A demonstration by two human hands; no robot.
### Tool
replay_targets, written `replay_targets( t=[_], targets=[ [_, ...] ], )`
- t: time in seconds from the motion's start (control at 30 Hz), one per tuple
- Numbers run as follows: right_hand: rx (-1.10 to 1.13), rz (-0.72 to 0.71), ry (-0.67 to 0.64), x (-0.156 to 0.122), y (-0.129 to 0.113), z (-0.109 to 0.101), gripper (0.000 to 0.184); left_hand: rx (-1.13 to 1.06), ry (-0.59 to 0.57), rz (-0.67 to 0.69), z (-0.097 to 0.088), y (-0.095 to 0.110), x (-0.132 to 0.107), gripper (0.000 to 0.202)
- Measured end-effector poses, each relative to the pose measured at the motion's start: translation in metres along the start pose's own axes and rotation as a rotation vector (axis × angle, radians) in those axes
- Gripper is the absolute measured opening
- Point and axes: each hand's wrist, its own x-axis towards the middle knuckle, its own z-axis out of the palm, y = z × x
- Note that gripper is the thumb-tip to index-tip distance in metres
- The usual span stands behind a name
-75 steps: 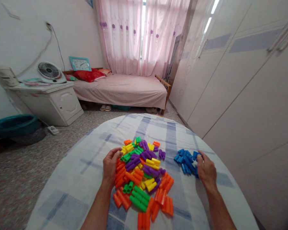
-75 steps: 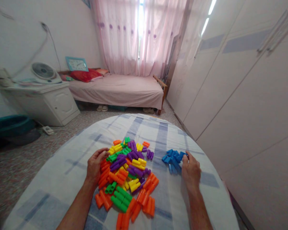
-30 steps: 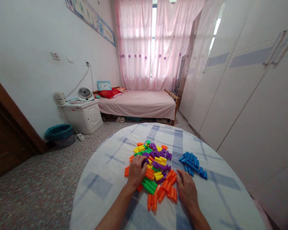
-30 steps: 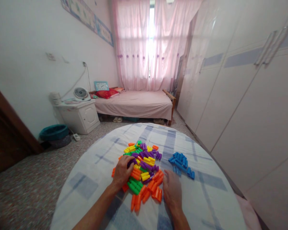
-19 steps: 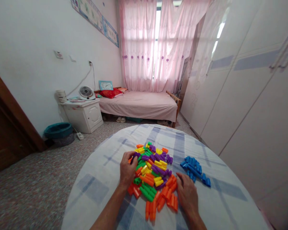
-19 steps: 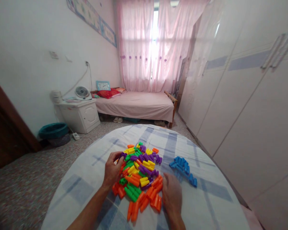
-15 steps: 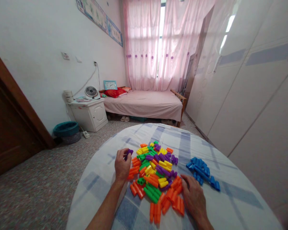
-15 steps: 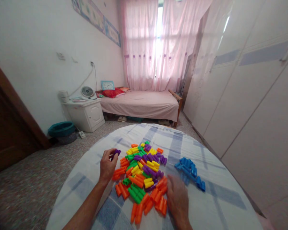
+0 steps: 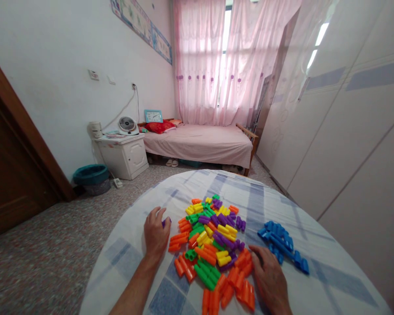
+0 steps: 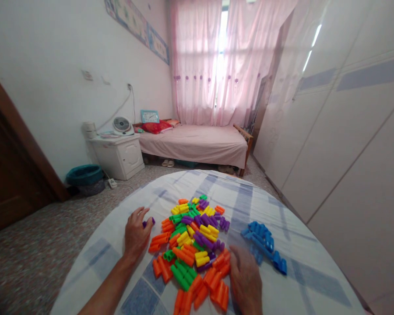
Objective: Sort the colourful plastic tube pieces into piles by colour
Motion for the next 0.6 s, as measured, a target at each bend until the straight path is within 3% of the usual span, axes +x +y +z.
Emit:
replay_targets(
  t=[0.07,0.13,0.33,0.47,0.6],
  targets=[
    [0.004,-0.002,0.003,0.000,0.000,0.000,0.034,-0.063,0.016,0.080,-0.003,0.016,0.000,0.031],
    [0.007,0.004,-0.004,0.000,0.000,0.001,0.034,-0.129,-0.046,0.175,-0.003,0.036,-0.002,0.032],
    [0.019,0.027,-0.038,0.000,0.001,0.000,0.035,-0.142,-0.451,0.356,0.018,0.091,0.000,0.042],
    [0.023,0.040,-0.037,0.000,-0.002,-0.002,0.034,-0.061,-0.582,0.324,0.030,0.105,0.006,0.034],
    [0.032,0.040,-0.045,-0.001,-0.005,-0.003,0.034,-0.114,-0.557,0.307,0.027,0.109,0.008,0.023]
  ],
)
